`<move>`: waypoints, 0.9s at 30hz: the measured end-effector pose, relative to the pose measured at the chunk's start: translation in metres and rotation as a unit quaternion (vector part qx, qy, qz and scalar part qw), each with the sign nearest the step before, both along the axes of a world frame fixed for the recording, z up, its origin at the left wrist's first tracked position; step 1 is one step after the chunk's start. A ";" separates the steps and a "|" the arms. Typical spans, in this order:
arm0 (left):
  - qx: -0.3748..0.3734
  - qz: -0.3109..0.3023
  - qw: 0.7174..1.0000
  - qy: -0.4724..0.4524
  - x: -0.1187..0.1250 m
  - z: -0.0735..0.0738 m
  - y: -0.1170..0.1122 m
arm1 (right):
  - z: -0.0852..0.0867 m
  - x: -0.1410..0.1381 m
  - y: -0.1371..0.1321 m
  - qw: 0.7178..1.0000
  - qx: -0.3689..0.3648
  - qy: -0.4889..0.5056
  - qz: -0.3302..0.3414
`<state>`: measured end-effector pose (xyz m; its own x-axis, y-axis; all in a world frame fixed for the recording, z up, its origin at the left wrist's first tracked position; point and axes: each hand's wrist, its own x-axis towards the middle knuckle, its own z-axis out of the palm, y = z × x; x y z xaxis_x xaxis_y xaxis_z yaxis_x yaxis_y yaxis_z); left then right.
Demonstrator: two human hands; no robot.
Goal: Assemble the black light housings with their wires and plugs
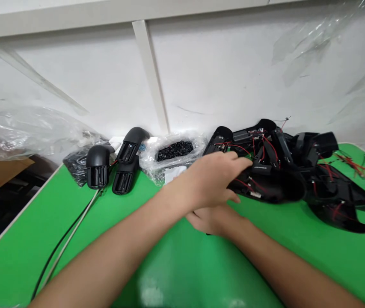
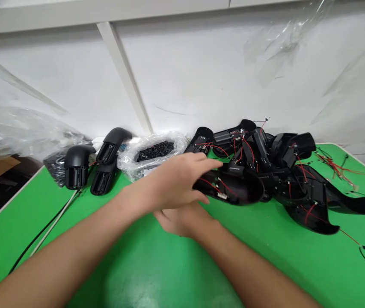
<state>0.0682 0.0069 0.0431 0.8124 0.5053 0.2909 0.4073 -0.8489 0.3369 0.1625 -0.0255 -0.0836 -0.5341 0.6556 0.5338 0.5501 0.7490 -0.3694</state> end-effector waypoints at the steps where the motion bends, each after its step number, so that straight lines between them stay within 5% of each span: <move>1: -0.038 0.022 0.996 -0.079 -0.010 0.007 -0.002 | 0.006 0.001 0.001 1.000 0.006 -0.009 0.010; 4: -0.135 0.115 0.936 -0.303 -0.047 0.024 -0.012 | 0.024 0.006 0.009 0.999 0.000 0.033 0.022; 7: -0.211 0.179 0.848 -0.452 -0.086 0.025 -0.021 | 0.037 0.013 0.019 0.989 -0.001 0.145 -0.030; 10: -0.263 0.205 0.811 -0.481 -0.116 0.005 -0.023 | 0.044 0.021 0.023 0.971 -0.075 0.207 -0.094; 14: -0.290 0.252 0.764 -0.518 -0.123 -0.040 -0.019 | 0.049 0.028 0.019 0.974 -0.198 0.094 -0.062; 18: -0.255 0.322 0.783 -0.467 -0.109 -0.068 -0.016 | 0.050 0.023 0.013 0.986 -0.139 -0.057 -0.070; 27: -0.213 0.347 0.821 -0.400 -0.102 -0.075 -0.014 | 0.052 0.020 0.015 0.972 -0.148 -0.139 -0.118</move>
<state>-0.0339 -0.0068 -0.0316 -0.0793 0.9602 0.2678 0.2457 -0.2415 0.9388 0.1821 -0.0101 -0.0319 -0.4474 0.8799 0.1598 0.8024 0.4739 -0.3628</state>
